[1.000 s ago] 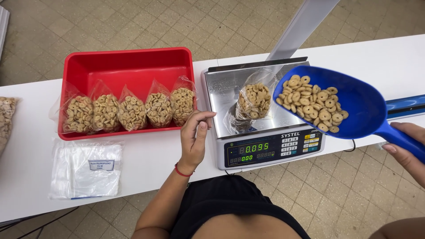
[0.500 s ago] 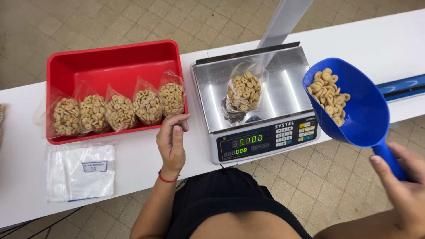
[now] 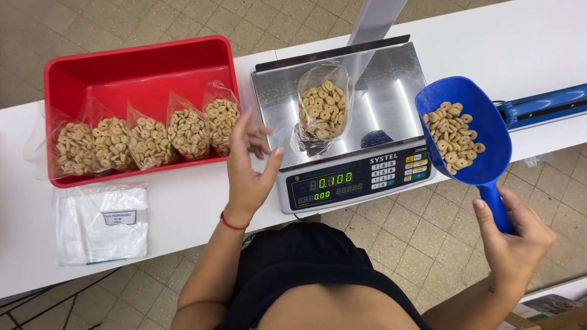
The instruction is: The person opens a large bag of cereal using scissors, then uses a blue scoop to transfer cereal into small plastic bags. Each filled bag is placed on a digital scale to check the weight before being set aside in a red tray.
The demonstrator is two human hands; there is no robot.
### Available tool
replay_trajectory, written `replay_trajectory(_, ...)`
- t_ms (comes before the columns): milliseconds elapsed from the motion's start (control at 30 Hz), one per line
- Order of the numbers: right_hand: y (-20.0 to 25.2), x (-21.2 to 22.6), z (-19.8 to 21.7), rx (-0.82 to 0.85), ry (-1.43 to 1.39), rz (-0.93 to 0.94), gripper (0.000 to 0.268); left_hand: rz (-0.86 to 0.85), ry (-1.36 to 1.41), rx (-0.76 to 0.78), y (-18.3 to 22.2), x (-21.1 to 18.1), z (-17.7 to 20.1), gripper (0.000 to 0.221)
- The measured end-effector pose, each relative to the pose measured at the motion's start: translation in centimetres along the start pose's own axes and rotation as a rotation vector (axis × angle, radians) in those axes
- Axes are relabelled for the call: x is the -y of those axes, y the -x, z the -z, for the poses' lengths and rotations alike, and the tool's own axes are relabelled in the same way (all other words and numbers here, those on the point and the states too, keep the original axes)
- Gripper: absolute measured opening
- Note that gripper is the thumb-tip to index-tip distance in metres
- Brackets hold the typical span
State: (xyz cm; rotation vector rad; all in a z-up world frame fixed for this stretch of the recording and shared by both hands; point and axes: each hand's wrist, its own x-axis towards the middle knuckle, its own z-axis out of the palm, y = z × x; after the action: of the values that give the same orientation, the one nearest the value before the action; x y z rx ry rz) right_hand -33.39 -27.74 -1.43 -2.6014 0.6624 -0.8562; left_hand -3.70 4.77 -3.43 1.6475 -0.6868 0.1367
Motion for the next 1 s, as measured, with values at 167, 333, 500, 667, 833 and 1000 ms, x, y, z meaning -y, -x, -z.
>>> replay_trajectory(167,0.3,-0.7,-0.5,0.002,-0.04,0.008,0.039,-0.035,-0.162,0.016,-1.9,-0.7,-0.6,0.064)
replay_trajectory(333,0.0,-1.6,-1.3,0.021,-0.106,-0.043,0.038,-0.084,-0.361,0.043,-2.5,-1.0,-0.6,0.06)
replay_trajectory(500,-1.7,-1.3,-2.1,0.016,-0.14,-0.029,0.038,-0.116,-0.414,0.023,-2.3,-1.1,-1.8,0.069)
replay_trajectory(667,-3.3,-1.1,-2.2,0.061,-0.179,-0.014,0.041,-0.158,-0.475,0.019,-1.8,-1.1,-2.8,0.079)
replay_trajectory(833,-4.9,-1.1,-3.1,0.097,-0.263,-0.03,0.041,-0.388,-0.855,0.086,-2.6,-2.6,-3.7,0.065)
replay_trajectory(1000,-6.0,-2.1,-4.2,0.133,-0.258,0.001,0.042,-0.314,-1.054,0.114,-4.4,-4.7,-3.6,0.078)
